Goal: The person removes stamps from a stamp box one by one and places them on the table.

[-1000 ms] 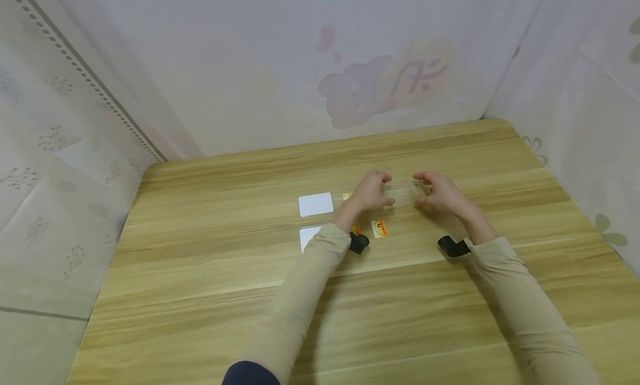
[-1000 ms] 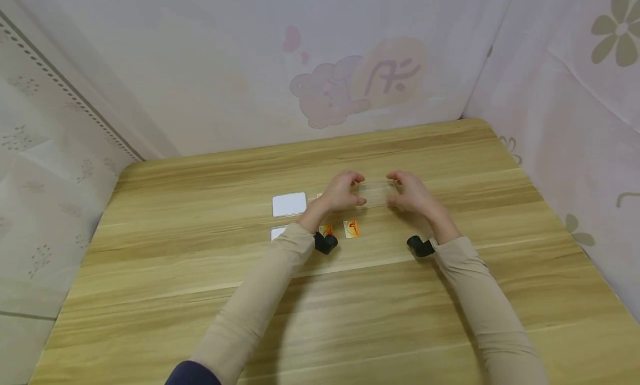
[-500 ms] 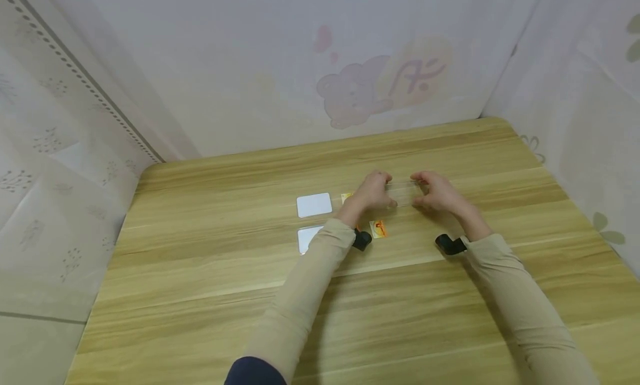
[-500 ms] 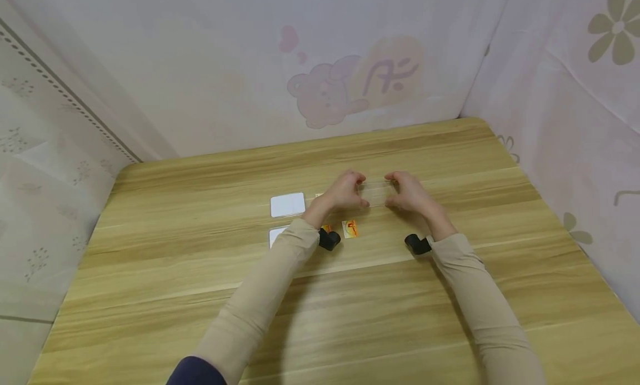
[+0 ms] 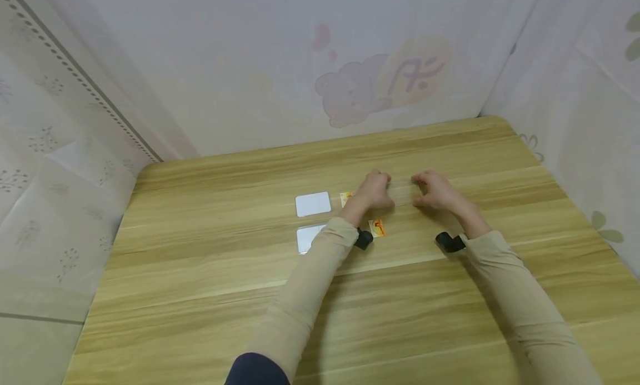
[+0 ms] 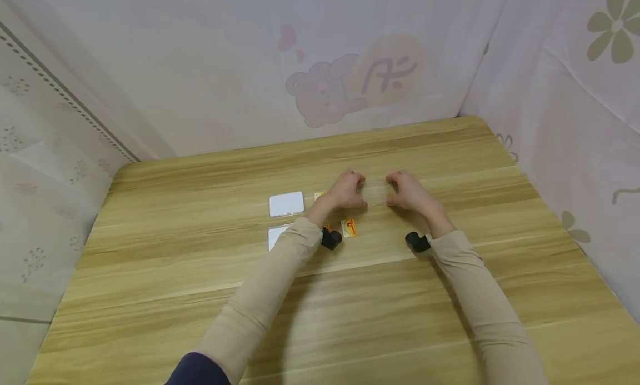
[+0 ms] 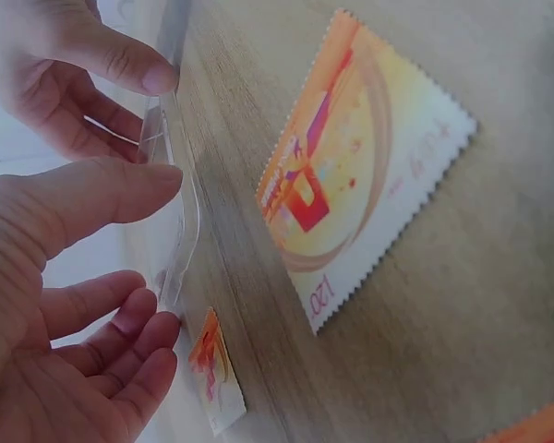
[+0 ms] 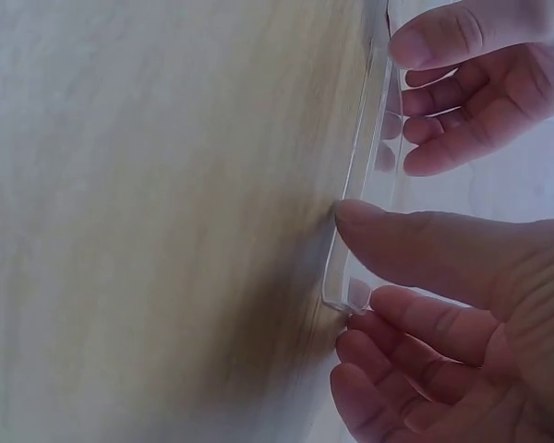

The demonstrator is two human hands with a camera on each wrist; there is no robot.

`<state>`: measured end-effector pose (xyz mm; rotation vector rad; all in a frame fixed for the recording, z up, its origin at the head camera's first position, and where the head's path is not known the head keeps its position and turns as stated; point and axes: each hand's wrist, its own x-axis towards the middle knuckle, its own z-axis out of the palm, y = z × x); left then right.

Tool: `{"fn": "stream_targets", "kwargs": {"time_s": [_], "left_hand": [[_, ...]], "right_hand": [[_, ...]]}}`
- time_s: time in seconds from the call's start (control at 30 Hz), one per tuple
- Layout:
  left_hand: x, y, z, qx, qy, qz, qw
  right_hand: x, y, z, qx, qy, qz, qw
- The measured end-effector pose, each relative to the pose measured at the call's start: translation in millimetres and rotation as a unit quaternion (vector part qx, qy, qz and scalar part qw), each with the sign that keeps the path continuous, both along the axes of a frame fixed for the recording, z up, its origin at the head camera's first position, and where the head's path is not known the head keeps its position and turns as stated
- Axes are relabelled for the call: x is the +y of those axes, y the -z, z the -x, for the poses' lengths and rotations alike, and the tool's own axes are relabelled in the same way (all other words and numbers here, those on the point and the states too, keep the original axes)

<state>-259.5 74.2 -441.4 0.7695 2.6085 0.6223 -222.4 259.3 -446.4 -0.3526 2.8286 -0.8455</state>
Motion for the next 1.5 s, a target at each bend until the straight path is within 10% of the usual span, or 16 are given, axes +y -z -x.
{"fn": "stream_targets", "kwargs": {"time_s": [0.7,1.17,1.5], "left_hand": [[5.9,-1.0,5.4,0.044,0.007,0.071,0.9965],[5.4,-3.3,8.4,-0.016,-0.002,-0.003,0.9999],[2.0,-11.7,10.0,0.007,0.031,-0.008,0.9995]], "right_hand": [[5.3,-5.5,5.7,0.005,-0.055,-0.032,0.998],[15.1,-8.6,10.2,0.019,-0.078,-0.027,0.996],[16.1,-16.3,8.8,0.002,-0.081,-0.009,0.997]]}}
